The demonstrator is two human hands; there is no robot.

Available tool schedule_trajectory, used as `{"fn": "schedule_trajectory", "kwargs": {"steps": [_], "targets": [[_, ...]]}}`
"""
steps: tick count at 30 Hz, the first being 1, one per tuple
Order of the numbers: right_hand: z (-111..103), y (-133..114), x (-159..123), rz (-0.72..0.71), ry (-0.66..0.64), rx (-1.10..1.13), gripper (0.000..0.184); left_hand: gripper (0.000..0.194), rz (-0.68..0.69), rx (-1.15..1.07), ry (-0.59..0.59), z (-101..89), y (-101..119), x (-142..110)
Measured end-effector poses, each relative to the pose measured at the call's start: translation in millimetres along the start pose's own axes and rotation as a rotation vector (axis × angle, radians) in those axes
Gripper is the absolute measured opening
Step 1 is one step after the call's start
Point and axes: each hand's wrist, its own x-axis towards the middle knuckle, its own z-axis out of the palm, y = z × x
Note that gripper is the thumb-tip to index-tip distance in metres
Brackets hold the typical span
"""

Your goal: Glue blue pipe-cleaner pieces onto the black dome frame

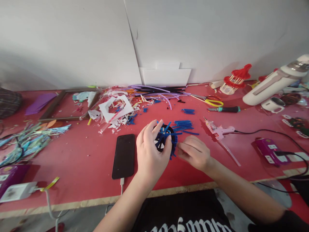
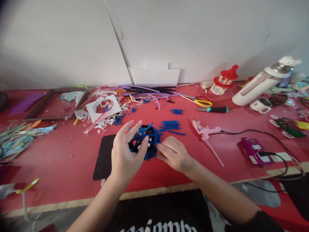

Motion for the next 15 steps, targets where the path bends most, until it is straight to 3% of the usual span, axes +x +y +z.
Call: {"fn": "schedule_trajectory", "kwargs": {"steps": [15], "targets": [[0.4, 4.5, -2.8, -0.017, 0.014, -0.016, 0.031, 0.034, -0.032, 0.012, 0.026, 1.5, 1.0, 3.5]]}}
